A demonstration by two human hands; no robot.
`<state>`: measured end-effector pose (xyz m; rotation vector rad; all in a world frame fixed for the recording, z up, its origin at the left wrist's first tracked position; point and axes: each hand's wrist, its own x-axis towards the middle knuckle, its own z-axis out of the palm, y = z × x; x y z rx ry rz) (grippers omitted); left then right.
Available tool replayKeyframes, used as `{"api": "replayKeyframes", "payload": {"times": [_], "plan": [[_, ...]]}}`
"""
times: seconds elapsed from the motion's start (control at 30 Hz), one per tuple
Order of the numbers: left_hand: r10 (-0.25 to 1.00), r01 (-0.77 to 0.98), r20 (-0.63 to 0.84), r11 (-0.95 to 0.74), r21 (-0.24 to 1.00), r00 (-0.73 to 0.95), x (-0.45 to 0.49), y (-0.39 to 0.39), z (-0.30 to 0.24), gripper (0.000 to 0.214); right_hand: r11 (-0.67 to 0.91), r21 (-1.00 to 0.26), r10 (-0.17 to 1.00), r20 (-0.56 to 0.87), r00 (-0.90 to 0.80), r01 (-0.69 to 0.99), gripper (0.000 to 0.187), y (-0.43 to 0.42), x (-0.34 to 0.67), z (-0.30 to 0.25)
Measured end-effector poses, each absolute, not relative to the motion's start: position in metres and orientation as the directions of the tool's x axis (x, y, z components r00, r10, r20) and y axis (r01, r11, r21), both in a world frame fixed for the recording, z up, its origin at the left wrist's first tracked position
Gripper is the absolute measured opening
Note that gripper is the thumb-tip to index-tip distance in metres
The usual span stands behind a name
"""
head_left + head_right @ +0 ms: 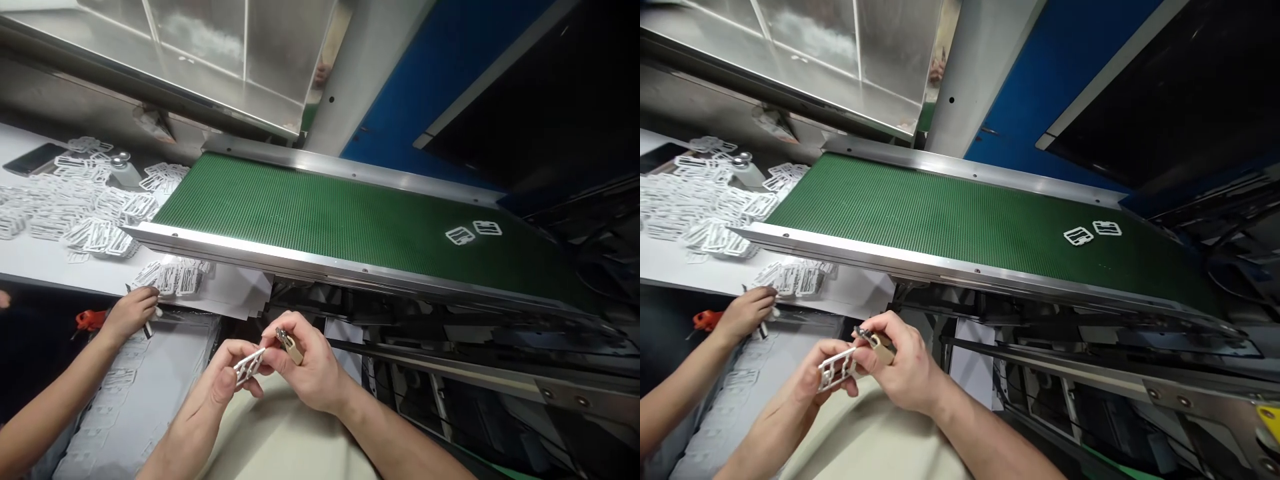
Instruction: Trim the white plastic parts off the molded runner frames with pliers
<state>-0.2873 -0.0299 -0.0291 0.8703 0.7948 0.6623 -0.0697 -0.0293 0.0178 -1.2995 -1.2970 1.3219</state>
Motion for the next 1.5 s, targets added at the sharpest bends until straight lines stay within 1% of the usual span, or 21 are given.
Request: {"api": "replayKeyframes", "payload": {"times": [0.07, 0.13, 0.2, 0.27, 0.37, 0.47, 0.53, 0.63, 0.73, 0.8, 0.9, 1.0, 1.07, 1.17, 1.23, 1.3, 1.37, 1.43, 1.5], "plan": [[0.811, -0.125, -0.257, 0.373, 0.919, 0.525, -0.290, -0.030, -0.035, 0.048, -0.082, -0.992, 0.995, -0.087, -0.045, 0.098, 0.019, -0.029, -0.073, 0.019], [0.841, -0.057, -0.177, 0.238, 0.970, 0.512, -0.292, -0.030, -0.042, 0.049, -0.025, -0.993, 1.000, -0.024, 0.008, 0.119, 0.016, -0.030, -0.076, 0.022], [0.857, 0.018, -0.091, 0.095, 0.995, 0.508, -0.292, -0.028, -0.046, 0.049, 0.041, -0.993, 0.999, 0.043, 0.017, 0.114, 0.014, -0.030, -0.079, 0.026], [0.867, 0.091, -0.014, -0.036, 0.995, 0.497, -0.290, -0.024, -0.047, 0.048, 0.098, -0.989, 0.995, 0.099, 0.003, 0.111, 0.015, -0.031, -0.080, 0.028], [0.869, 0.175, 0.063, -0.169, 0.970, 0.491, -0.287, -0.018, -0.044, 0.049, 0.140, -0.982, 0.990, 0.141, 0.004, 0.125, 0.016, -0.031, -0.079, 0.028], [0.866, 0.228, 0.126, -0.264, 0.937, 0.485, -0.283, -0.013, -0.040, 0.050, 0.147, -0.976, 0.989, 0.150, 0.006, 0.163, 0.015, -0.032, -0.077, 0.025], [0.864, 0.254, 0.165, -0.314, 0.915, 0.475, -0.282, -0.011, -0.038, 0.051, 0.130, -0.972, 0.991, 0.131, -0.008, 0.198, 0.014, -0.033, -0.075, 0.023], [0.868, 0.287, 0.186, -0.344, 0.894, 0.461, -0.281, -0.010, -0.038, 0.052, 0.060, -0.982, 0.998, 0.057, -0.026, 0.181, 0.014, -0.035, -0.075, 0.024], [0.871, 0.284, 0.189, -0.342, 0.896, 0.454, -0.280, -0.010, -0.037, 0.051, -0.050, -0.997, 0.998, -0.052, -0.038, 0.052, 0.017, -0.037, -0.076, 0.027], [0.868, 0.266, 0.196, -0.343, 0.901, 0.456, -0.278, -0.011, -0.037, 0.051, -0.093, -0.996, 0.995, -0.093, -0.029, -0.015, 0.018, -0.037, -0.076, 0.028], [0.866, 0.248, 0.193, -0.334, 0.909, 0.461, -0.274, -0.011, -0.035, 0.049, -0.048, -0.999, 0.999, -0.048, -0.004, -0.006, 0.015, -0.037, -0.070, 0.028], [0.868, 0.246, 0.194, -0.334, 0.910, 0.458, -0.271, -0.012, -0.034, 0.048, 0.057, -0.996, 0.998, 0.055, -0.028, 0.074, 0.021, -0.037, -0.066, 0.027], [0.867, 0.244, 0.203, -0.341, 0.908, 0.454, -0.269, -0.012, -0.034, 0.048, 0.088, -0.988, 0.996, 0.084, -0.037, 0.129, 0.020, -0.037, -0.066, 0.028], [0.867, 0.239, 0.207, -0.342, 0.909, 0.452, -0.268, -0.012, -0.033, 0.048, 0.056, -0.989, 0.998, 0.051, -0.036, 0.134, 0.014, -0.037, -0.066, 0.030], [0.868, 0.233, 0.206, -0.338, 0.912, 0.453, -0.268, -0.012, -0.033, 0.048, 0.018, -0.993, 0.999, 0.013, -0.043, 0.120, 0.017, -0.037, -0.061, 0.032], [0.868, 0.225, 0.205, -0.333, 0.916, 0.453, -0.268, -0.012, -0.032, 0.048, 0.007, -0.982, 0.998, -0.005, -0.062, 0.191, 0.029, -0.037, -0.050, 0.034], [0.869, 0.216, 0.206, -0.330, 0.919, 0.450, -0.268, -0.011, -0.031, 0.047, 0.062, -0.936, 0.992, 0.021, -0.121, 0.346, 0.042, -0.037, -0.034, 0.035], [0.869, 0.207, 0.209, -0.329, 0.921, 0.449, -0.268, -0.010, -0.029, 0.047, 0.175, -0.835, 0.974, 0.069, -0.217, 0.522, 0.048, -0.038, -0.019, 0.035], [0.866, 0.201, 0.206, -0.325, 0.924, 0.455, -0.267, -0.008, -0.028, 0.047, 0.290, -0.711, 0.947, 0.119, -0.297, 0.641, 0.050, -0.040, -0.008, 0.036]]}}
